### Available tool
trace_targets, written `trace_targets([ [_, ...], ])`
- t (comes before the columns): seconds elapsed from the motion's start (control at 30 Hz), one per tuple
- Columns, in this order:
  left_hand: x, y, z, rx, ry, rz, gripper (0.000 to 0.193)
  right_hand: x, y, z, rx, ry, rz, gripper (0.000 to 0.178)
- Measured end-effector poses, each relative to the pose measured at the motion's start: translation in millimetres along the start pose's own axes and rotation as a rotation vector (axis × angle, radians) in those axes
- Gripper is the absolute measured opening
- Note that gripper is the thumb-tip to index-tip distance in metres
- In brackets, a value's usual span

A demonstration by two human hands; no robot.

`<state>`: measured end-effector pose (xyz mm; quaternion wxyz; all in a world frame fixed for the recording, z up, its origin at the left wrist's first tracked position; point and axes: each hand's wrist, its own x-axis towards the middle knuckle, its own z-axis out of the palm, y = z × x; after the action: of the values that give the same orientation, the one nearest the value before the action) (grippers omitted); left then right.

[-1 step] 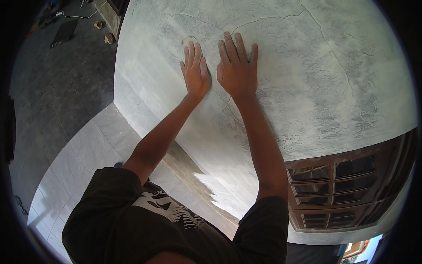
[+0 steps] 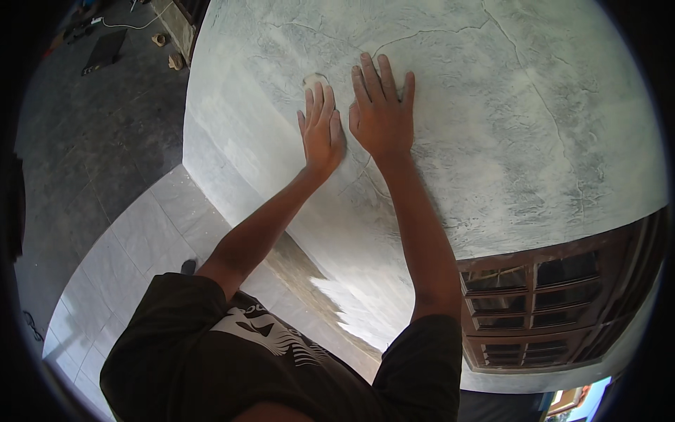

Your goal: Sand the textured surface of an exterior wall using a small sanding block.

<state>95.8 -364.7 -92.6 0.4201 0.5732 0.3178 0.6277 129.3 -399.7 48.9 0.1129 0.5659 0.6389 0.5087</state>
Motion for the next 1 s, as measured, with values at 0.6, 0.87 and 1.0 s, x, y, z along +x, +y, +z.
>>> trace_targets([
  [0.6, 39.7, 3.3, -7.7, -0.027, 0.073, -0.04, 0.05, -4.9, 4.9, 1.0, 0.031, 0.015, 0.007, 0.048],
  [0.87, -25.1, -5.2, -2.3, -0.012, -0.025, -0.018, 0.049, -2.1, 1.9, -1.1, 0.017, -0.025, 0.012, 0.047],
  [1.0, 17.4, -27.3, -13.6, 0.023, 0.006, -0.003, 0.05, -4.3, 3.9, -0.4, 0.014, -0.045, 0.022, 0.048],
])
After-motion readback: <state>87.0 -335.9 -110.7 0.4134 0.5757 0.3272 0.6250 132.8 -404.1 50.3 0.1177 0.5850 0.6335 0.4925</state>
